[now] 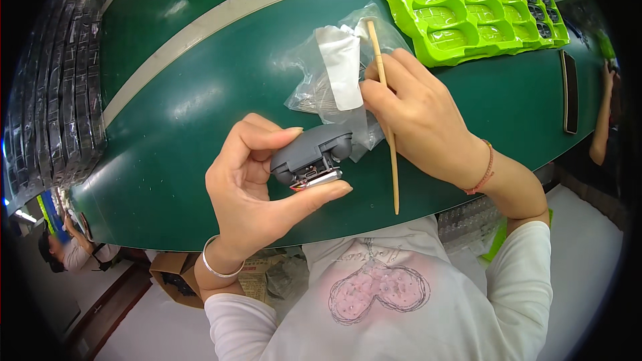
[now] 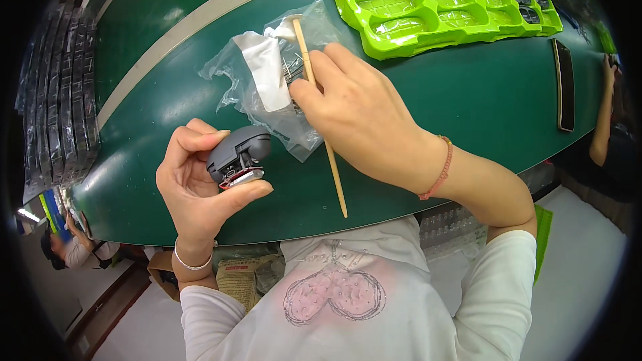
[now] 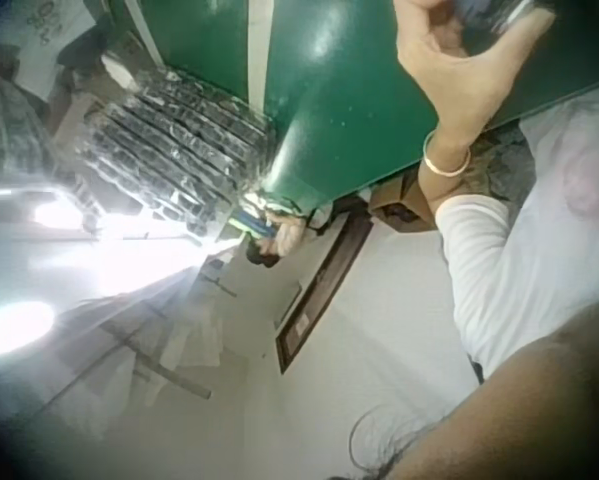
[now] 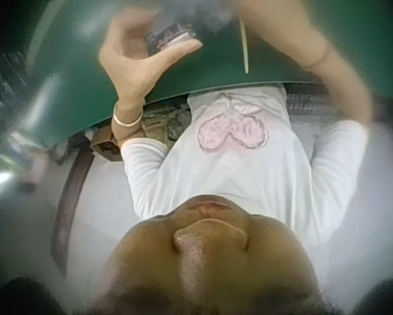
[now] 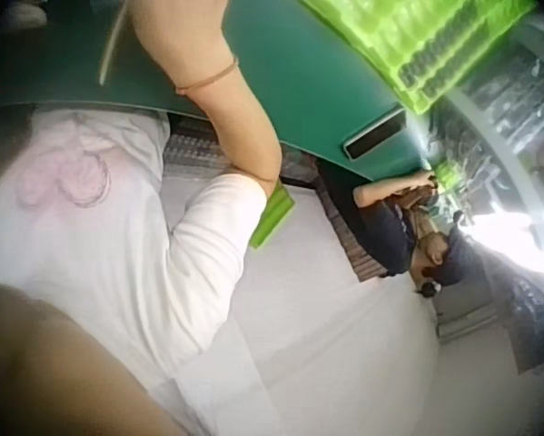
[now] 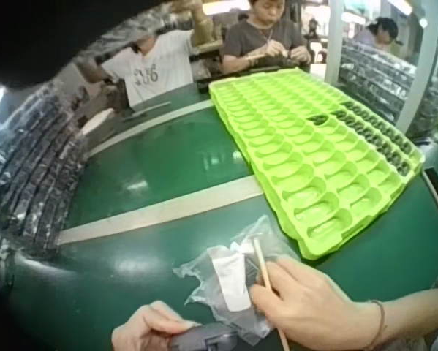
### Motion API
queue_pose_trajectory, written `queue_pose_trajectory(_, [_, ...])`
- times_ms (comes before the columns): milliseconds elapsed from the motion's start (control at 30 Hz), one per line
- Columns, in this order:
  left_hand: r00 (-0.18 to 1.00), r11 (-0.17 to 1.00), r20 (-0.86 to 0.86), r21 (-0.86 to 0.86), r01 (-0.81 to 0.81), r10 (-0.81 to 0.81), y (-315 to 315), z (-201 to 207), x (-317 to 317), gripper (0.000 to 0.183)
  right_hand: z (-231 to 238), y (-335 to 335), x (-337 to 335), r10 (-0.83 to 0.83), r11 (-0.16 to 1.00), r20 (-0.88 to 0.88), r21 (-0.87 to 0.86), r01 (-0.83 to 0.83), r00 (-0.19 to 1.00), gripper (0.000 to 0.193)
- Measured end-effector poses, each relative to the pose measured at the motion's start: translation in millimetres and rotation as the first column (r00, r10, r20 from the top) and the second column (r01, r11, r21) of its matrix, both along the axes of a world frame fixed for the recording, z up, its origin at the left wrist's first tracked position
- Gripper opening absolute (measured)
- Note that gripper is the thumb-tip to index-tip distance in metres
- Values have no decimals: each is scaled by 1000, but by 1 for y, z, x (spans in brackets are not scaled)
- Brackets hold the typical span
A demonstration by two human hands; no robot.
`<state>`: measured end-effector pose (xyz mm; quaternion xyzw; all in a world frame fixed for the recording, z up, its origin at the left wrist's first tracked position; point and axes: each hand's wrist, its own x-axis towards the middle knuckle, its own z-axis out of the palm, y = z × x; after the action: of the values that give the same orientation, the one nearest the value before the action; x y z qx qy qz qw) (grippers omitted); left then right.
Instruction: The person assembles small electronic devices, likely wireless earbuds, at a workstation. They use a wooden stick to manipulate internal components and wires, then place the assembled units into a green plastic tray. The process involves picking up parts, aligning them, and securing them within the casing.
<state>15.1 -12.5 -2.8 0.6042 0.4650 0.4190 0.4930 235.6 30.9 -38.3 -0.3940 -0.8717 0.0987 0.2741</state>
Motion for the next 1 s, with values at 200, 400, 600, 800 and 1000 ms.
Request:
queue_pose_trajectory(200, [999,999,47,-50,-9,12,3,-2,1,53,-2,1,7,4,999,-212,-48,-14,977,16])
queue_pose_trajectory(400, [989,989,120,-134,-65,81,7,-6,2,52,12,1,11,-15,994,-447,-106,-36,894,16])
queue_pose_trajectory(600, [997,999,72,-48,-24,27,5,-9,4,54,26,-7,7,22,976,-554,-168,-138,832,20])
queue_pose_trajectory(800, [998,998,-40,21,54,-53,0,-5,9,56,22,-12,8,95,978,-531,-107,-178,842,21])
queue_pose_trajectory(1000, [996,998,-82,50,48,-43,-3,-6,11,57,20,-16,7,107,980,-511,-91,-178,853,24])
